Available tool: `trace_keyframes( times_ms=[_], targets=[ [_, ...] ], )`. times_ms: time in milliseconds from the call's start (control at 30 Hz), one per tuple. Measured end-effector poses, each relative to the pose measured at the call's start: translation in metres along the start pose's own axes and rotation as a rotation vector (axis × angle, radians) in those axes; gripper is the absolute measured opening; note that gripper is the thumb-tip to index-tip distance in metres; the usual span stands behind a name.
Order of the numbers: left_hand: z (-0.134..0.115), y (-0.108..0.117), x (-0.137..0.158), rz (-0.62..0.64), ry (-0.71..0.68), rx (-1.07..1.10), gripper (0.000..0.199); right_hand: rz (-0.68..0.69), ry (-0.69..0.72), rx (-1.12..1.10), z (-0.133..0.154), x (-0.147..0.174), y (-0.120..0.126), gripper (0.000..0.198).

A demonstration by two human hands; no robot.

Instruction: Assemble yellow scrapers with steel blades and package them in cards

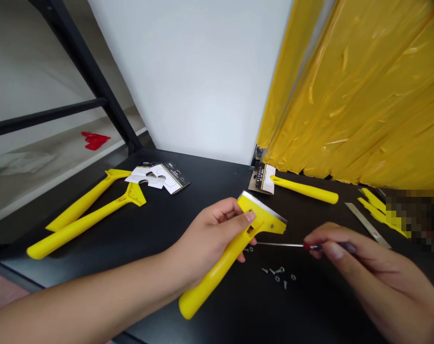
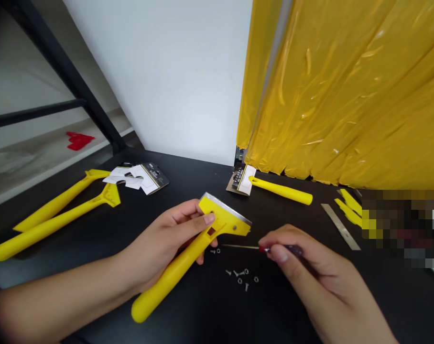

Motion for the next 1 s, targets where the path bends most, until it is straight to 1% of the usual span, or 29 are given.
trace_keyframes(
  times_ms=[67, 167, 333, 533, 767, 900, 1000],
  targets=[
    [0.000, 0.000, 0.000, -0.021, 0.005, -0.013, 0.030, 0.042, 0.085, 0.110, 0.011, -0.003, -0.007, 0.024],
    [-0.001, 0.000, 0.000, -0.050, 0.001, -0.015, 0.030, 0.053, 0.163, 0.157, 0.021, -0.003, -0.011, 0.022],
    [-0.003, -0.001, 0.001, -0.074, -0.013, 0.010, 0.029, 0.074, 0.152, 0.163, 0.022, -0.005, -0.015, 0.027],
    [-0.003, -0.002, 0.001, -0.062, -0.005, 0.026, 0.030, 0.099, 0.141, 0.142, 0.021, -0.007, -0.021, 0.025],
    [-0.001, -0.001, -0.001, -0.060, 0.019, 0.012, 0.030, 0.104, 0.143, 0.118, 0.022, -0.006, -0.022, 0.026],
    [0.000, 0.001, -0.001, -0.080, 0.045, 0.012, 0.025, 0.094, 0.154, 0.116, 0.023, -0.006, -0.021, 0.025],
    [0.000, 0.002, -0.001, -0.101, 0.039, 0.028, 0.020, 0.078, 0.159, 0.123, 0.024, -0.005, -0.019, 0.023]
  ],
)
Point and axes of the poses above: each hand's wrist, its own x-axis away from the middle knuckle, its own y-axis out of the back of the hand, z = x × y, the point moved 3 cm from there along -x, towards the middle knuckle, and after that the axes turned 2 degrees about -y, right-handed, at the moved point
